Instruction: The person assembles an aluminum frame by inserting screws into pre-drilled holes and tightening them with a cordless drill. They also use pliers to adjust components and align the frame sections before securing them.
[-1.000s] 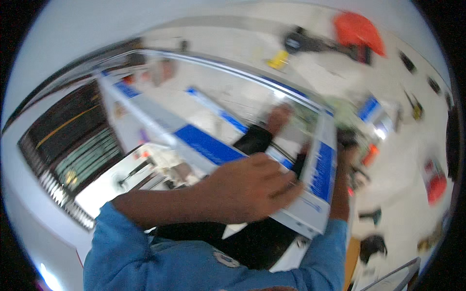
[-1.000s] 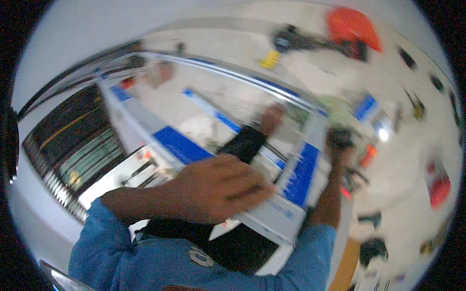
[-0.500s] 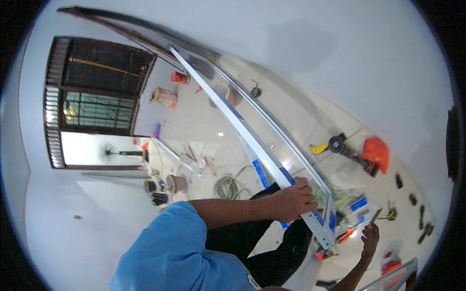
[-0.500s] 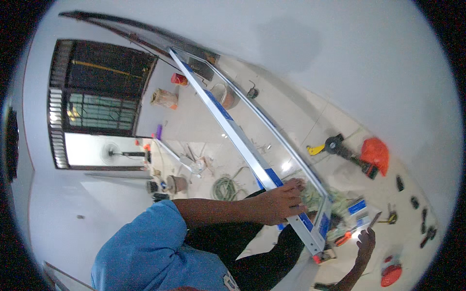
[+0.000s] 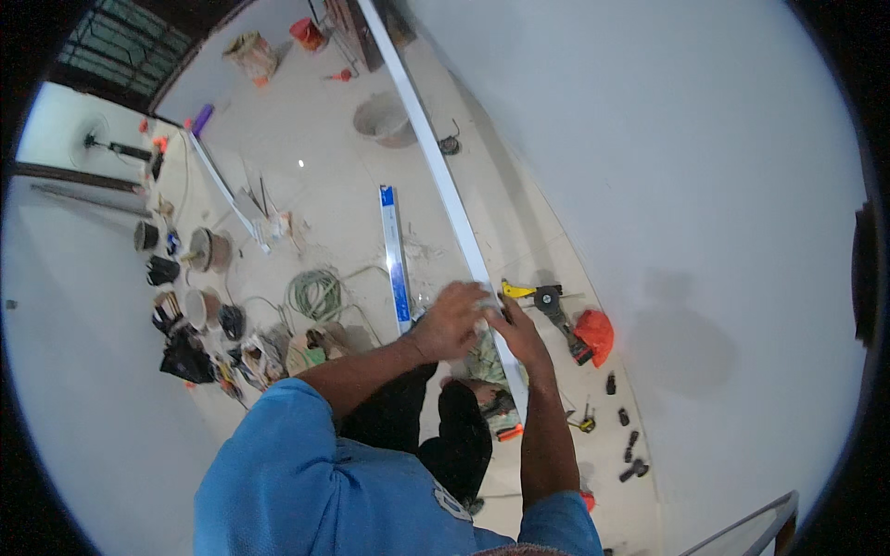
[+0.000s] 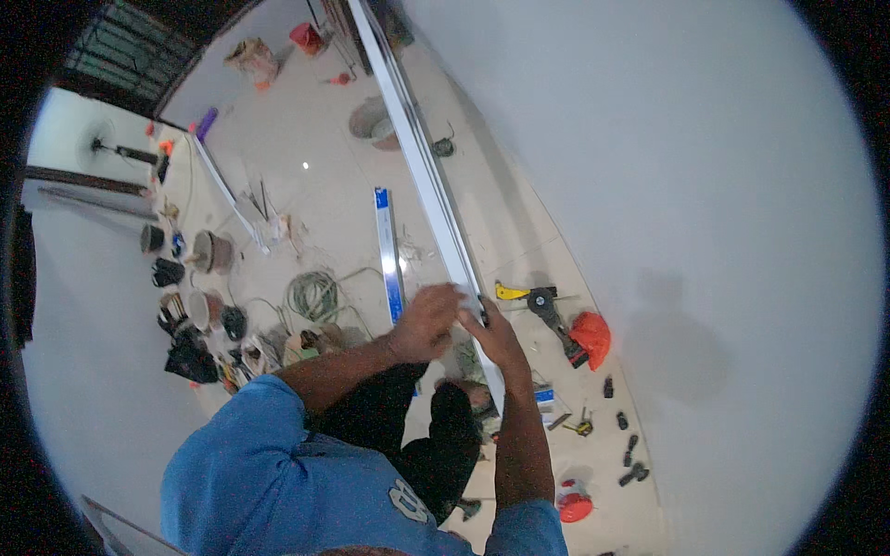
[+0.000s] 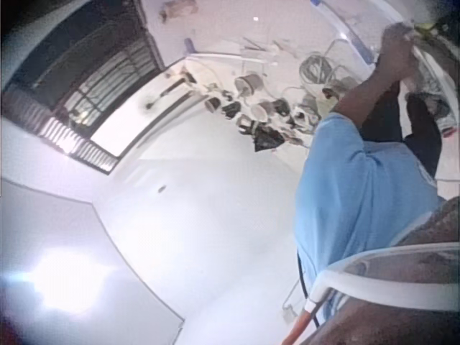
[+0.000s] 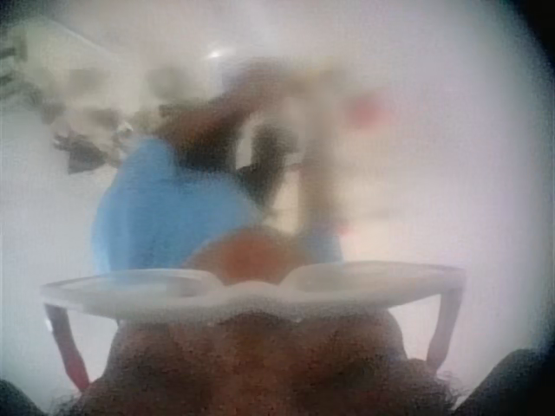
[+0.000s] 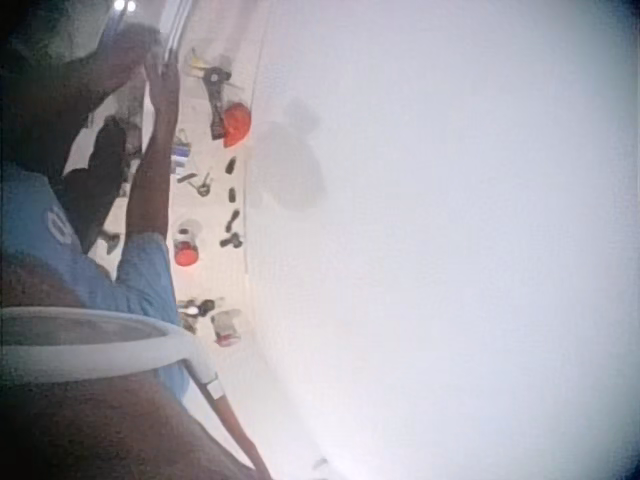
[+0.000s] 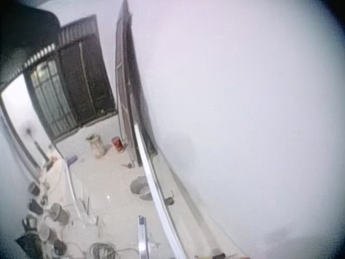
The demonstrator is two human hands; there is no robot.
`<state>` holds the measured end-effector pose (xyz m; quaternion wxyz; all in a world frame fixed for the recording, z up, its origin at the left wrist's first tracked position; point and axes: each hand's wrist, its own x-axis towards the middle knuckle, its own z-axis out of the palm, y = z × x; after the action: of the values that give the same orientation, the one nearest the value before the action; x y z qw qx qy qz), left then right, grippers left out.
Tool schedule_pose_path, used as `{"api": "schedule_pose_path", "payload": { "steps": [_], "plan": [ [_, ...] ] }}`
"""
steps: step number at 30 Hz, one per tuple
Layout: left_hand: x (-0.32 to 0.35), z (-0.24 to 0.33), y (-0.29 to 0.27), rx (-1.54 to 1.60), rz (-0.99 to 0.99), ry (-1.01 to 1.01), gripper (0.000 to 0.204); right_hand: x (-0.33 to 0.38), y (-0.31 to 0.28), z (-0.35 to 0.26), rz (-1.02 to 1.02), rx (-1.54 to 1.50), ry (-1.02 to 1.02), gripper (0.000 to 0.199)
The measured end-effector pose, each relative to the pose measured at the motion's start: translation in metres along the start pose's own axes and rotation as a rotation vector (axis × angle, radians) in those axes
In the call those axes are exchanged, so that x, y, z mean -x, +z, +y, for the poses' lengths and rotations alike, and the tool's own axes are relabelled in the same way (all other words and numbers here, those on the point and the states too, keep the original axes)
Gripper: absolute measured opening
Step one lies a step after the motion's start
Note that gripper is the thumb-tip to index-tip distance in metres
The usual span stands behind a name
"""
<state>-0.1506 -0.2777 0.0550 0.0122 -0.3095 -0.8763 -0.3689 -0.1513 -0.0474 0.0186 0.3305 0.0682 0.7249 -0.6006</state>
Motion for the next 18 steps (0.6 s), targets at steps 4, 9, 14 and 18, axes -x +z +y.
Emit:
{"api": "schedule_pose_path", "payload": {
  "steps": [4,9,14,18],
  "plan": [
    [0.023,-0.086,-0.011,0.049,0.212,-0.495,0.038,-0.078,0.026,-0.051,0.187,0.404,-0.194,0.087],
    [0.037,-0.208,0.036,0.323,0.322,-0.931,0.031,-0.169,0.044,-0.110,0.197,0.541,-0.153,0.077],
    [0.043,-0.335,0.131,0.608,0.282,-1.344,0.036,-0.203,0.035,-0.131,0.121,0.468,-0.174,0.081],
    [0.030,-0.439,0.210,0.472,0.277,-1.346,0.046,-0.205,0.033,-0.133,0.079,0.648,-0.152,0.087]
  ]
}}
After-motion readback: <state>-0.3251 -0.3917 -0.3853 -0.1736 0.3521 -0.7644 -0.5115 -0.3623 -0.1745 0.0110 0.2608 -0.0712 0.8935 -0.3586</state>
